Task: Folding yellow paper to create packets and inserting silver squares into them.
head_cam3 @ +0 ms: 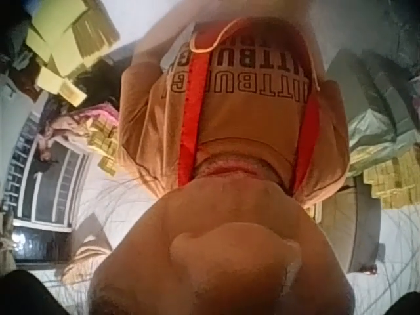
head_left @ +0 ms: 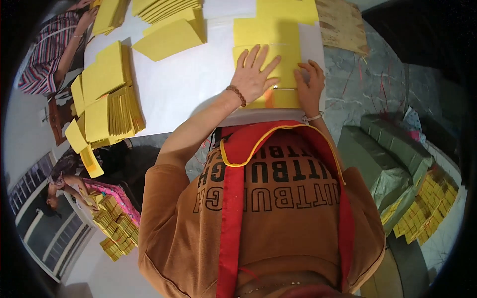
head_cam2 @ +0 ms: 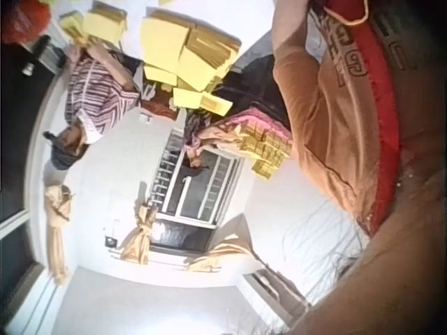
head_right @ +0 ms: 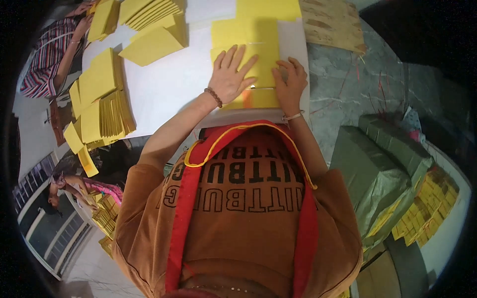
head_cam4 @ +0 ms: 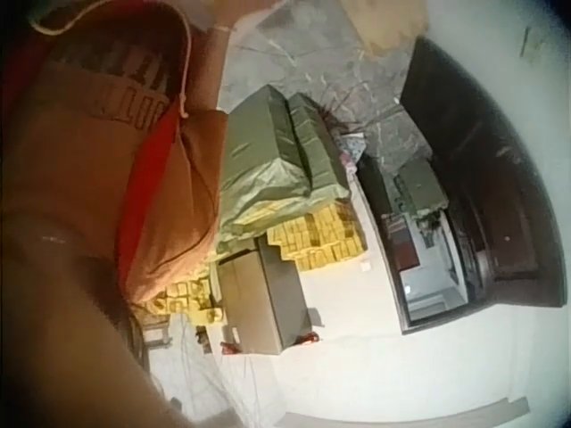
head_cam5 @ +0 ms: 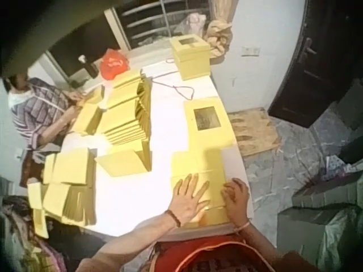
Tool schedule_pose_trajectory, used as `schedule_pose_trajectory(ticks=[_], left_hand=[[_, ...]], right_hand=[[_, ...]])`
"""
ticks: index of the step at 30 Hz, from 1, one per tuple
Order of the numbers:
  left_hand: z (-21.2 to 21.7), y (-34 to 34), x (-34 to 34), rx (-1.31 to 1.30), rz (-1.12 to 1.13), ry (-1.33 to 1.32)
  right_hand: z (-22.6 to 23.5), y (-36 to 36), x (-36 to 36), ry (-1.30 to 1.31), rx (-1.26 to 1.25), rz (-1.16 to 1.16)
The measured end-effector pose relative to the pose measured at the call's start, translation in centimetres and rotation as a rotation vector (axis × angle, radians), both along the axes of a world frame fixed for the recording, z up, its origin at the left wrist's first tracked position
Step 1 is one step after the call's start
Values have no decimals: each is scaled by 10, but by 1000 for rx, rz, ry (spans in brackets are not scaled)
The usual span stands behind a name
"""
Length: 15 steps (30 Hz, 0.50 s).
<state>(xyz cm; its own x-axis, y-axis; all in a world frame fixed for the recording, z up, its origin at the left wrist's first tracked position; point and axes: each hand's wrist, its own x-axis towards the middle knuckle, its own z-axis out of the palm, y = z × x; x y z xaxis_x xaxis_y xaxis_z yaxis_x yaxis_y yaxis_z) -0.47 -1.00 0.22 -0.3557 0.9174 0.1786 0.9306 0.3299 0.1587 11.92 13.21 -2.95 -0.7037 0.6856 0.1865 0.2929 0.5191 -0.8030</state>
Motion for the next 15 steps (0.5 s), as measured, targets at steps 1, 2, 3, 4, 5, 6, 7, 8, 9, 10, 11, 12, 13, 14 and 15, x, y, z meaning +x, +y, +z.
schedule_pose_trajectory(ticks=[1, 2, 3, 4, 5, 6, 7, 8, 9, 10, 11, 12, 13, 14, 15], left_hand=[[1, -1, -1, -2, 13, 12], [2, -5, -3, 20, -34, -41], [3, -6, -4, 46, -88, -95], [2, -7, -5, 43, -76, -82], [3, -6, -6, 13, -103, -96], [2, -6, -7, -16, -131, -109], [0, -7, -4, -9, -163, -105], [-1, -9, -2, -13, -149, -89], [-1, -6, -1, -70, -173, -1], [0, -5, 0, -127, -196, 87], [7, -5, 4, -102, -224, 161], [10, -3, 8, -99, -219, 176], [10, -2, 12, -174, -225, 271], [10, -1, 16, -254, -224, 367], [9, 0, 18, -107, -164, 360]], right_hand=[[-1, 3, 0, 12, -2, 13], [14, 2, -4, -28, 207, 112], [23, 0, -5, -67, 422, 201], [22, -1, -6, -52, 421, 211], [21, -1, -8, -188, 439, 326], [21, -2, -9, -325, 458, 439], [21, -2, -8, -310, 462, 444], [22, -6, -8, -348, 405, 444], [24, -7, -9, -390, 352, 436], [25, -9, -10, -374, 358, 436], [25, -10, -10, -412, 353, 429], [23, -9, -11, -451, 348, 422], [16, -6, -12, -438, 356, 421], [6, -2, -13, -406, 346, 434], [2, 3, -14, -384, 335, 448]])
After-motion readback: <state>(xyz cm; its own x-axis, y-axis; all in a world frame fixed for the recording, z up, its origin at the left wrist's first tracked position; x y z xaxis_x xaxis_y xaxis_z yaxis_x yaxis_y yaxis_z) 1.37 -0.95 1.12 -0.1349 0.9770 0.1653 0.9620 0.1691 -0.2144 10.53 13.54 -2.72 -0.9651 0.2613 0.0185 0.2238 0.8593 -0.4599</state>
